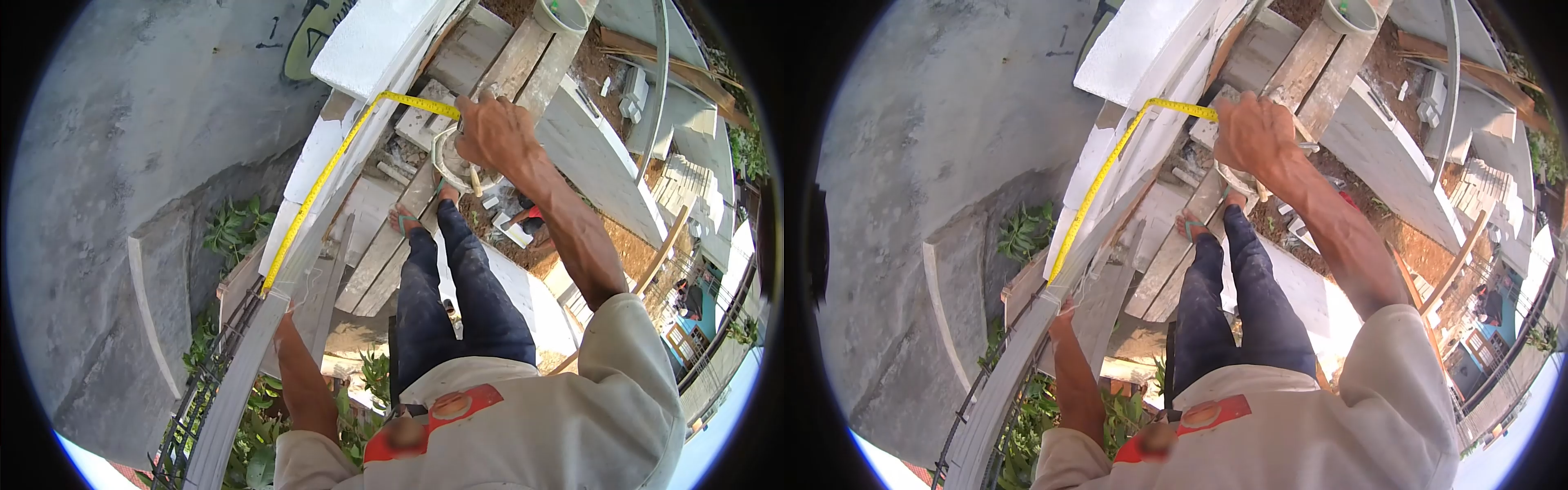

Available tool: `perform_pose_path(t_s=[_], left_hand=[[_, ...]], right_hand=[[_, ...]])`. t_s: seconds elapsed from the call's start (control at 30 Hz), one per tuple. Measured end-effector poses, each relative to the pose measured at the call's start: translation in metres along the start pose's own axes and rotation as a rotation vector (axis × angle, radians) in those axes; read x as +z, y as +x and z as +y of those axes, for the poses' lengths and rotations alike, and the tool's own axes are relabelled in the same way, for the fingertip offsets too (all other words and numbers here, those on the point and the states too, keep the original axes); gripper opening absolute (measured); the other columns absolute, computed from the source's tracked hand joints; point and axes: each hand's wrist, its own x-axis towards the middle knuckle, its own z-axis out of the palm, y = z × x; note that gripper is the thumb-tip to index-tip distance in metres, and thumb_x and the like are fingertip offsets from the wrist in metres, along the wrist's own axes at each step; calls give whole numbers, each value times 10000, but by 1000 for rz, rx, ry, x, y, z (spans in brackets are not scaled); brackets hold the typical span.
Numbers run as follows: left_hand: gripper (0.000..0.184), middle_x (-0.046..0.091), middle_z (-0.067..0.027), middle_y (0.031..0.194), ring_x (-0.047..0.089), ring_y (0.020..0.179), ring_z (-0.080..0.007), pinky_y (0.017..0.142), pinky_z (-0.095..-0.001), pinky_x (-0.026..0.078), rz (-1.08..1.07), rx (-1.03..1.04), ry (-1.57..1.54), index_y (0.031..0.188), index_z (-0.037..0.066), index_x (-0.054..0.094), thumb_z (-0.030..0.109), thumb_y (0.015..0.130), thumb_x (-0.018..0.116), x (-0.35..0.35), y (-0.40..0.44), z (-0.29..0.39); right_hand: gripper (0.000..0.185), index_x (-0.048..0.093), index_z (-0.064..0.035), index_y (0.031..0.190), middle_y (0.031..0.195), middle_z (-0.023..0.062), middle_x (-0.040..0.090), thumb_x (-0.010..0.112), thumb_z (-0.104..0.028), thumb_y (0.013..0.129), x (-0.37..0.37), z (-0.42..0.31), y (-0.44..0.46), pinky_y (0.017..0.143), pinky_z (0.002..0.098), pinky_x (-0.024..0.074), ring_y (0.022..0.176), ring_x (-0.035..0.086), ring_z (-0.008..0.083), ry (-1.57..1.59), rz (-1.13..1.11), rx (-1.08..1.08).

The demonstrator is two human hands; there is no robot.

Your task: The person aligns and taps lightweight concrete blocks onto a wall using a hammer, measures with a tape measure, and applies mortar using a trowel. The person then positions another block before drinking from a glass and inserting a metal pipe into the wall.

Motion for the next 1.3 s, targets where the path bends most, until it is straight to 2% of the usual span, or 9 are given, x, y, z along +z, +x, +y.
perform_pose_path(t_s=[0.17,0.27,0.8,0.83,0.97,1.03,1.07,1.13,1.3], left_hand=[[544,722,-118,1361,668,1283,-357,1083,-583,530,-19,-29,-115,1380,76,660,476,1031,541,5,3,2],[547,719,-114,1370,664,1292,-357,1089,-592,525,-25,-40,-150,1383,79,657,482,1036,533,5,4,2],[537,716,-128,1377,665,1292,-374,1087,-618,526,-24,-92,-303,1384,79,648,480,1047,530,9,-5,3],[532,715,-137,1376,667,1288,-379,1080,-615,530,-26,-88,-313,1385,78,647,471,1044,540,12,-5,1],[433,729,-151,1232,710,1100,-237,980,-384,561,-237,635,965,1297,-54,616,337,1116,572,-9,10,9],[416,732,-154,1196,721,1054,-201,955,-327,568,-329,818,1259,1275,-87,608,304,1134,579,-24,38,6],[425,720,-144,1211,713,1065,-201,964,-347,567,-355,752,1062,1288,-80,604,313,1128,593,-12,24,8],[446,696,-123,1241,698,1086,-202,981,-387,565,-348,259,142,1313,-68,595,331,1115,619,21,0,18],[484,675,-109,1302,664,1186,-205,1025,-415,549,-386,155,-24,1365,-48,579,355,1101,629,28,11,38]], right_hand=[[241,709,-39,1087,977,253,723,648,-197,915,0,-2,-1,757,496,623,938,768,431,-79,28,-27],[313,698,-48,1083,938,250,698,728,-181,802,7,0,-2,735,533,618,906,753,442,-44,74,-25],[310,726,-34,1110,1006,245,720,688,-211,858,4,6,-5,724,484,615,913,759,414,-68,51,-51],[368,697,-43,1166,1057,244,707,704,-178,823,6,10,-5,782,536,602,981,739,430,-19,1,-26],[561,634,-98,1343,1265,176,686,710,-107,787,19,47,-15,908,653,543,1206,655,422,14,-111,41],[605,617,-119,1383,1311,135,677,706,-90,784,38,79,-22,929,679,516,1261,615,409,17,-115,66],[652,600,-140,1422,1358,93,669,702,-72,782,50,95,-26,951,704,489,1317,574,396,41,-123,69],[676,585,-155,1434,1431,51,629,696,-46,776,75,124,-32,956,690,488,1349,541,375,25,-149,98],[671,592,-228,1446,1416,39,571,728,-63,809,106,152,-42,963,654,473,1339,526,320,-17,-256,0]])
